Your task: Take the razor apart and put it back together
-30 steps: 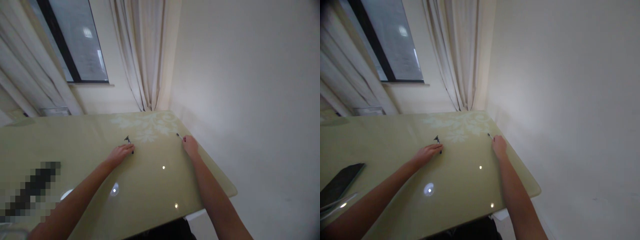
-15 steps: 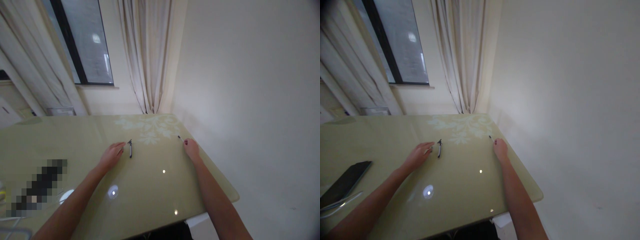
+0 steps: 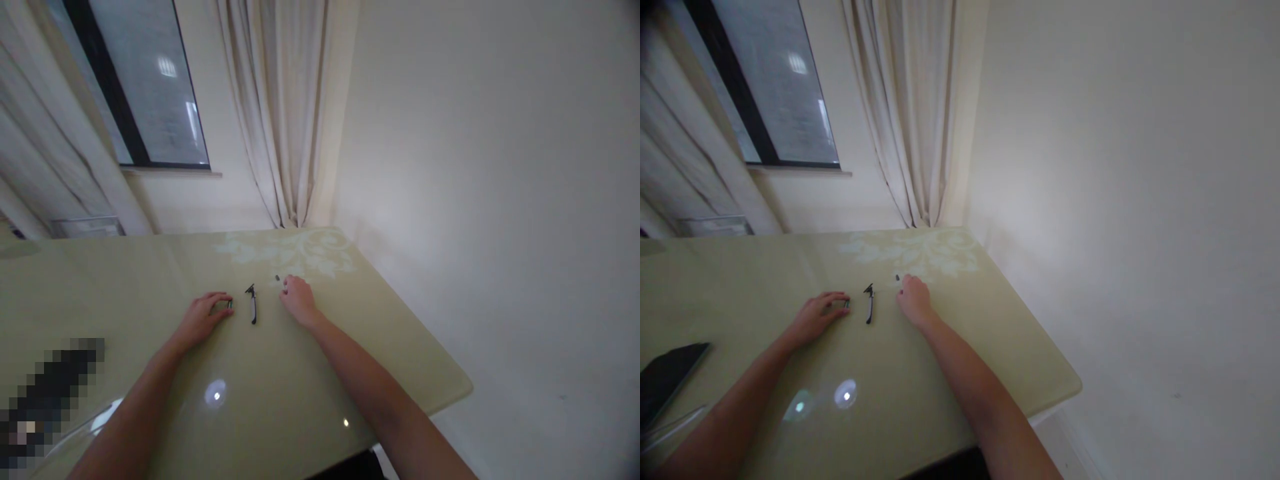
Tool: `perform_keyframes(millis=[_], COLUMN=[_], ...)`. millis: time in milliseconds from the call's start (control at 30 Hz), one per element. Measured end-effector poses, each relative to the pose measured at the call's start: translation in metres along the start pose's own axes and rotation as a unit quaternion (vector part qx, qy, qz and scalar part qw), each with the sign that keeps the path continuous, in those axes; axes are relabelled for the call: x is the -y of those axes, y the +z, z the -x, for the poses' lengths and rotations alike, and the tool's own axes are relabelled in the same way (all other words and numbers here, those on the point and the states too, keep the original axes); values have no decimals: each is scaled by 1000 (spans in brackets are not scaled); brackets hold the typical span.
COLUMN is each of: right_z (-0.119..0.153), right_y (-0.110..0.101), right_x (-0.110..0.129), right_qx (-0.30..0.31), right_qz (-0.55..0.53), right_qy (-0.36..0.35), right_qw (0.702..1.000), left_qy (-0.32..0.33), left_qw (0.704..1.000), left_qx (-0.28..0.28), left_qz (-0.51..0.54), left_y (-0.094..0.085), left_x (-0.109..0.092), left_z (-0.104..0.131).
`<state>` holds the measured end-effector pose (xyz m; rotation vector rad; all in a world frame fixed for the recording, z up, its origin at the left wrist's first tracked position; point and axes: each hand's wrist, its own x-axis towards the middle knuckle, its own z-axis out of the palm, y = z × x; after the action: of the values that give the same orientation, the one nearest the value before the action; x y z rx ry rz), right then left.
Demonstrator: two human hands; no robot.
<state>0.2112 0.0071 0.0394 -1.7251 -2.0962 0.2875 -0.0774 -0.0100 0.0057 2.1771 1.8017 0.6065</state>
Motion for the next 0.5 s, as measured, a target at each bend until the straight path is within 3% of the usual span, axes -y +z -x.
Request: perform_keyframes(millis=[133, 233, 400, 500], right_z=[-2, -1, 10, 26], right_y=[8, 6, -7, -14], right_x=[9, 5, -21, -44], right_qx=[13, 12, 28, 29], right_qz=[11, -25, -169, -236], right_qy=[19, 23, 63, 64], right_qw=[1000, 999, 983, 969], left_qy=[-25, -64, -129, -122], left_qw=[999, 994, 980, 972], left_qx=[-41, -86, -17, 18], left_qz=[-4, -36, -149, -203], left_y=[-3, -3, 5, 16], left_x=[-10, -46, -124, -147], left_z=[8, 20, 34, 33])
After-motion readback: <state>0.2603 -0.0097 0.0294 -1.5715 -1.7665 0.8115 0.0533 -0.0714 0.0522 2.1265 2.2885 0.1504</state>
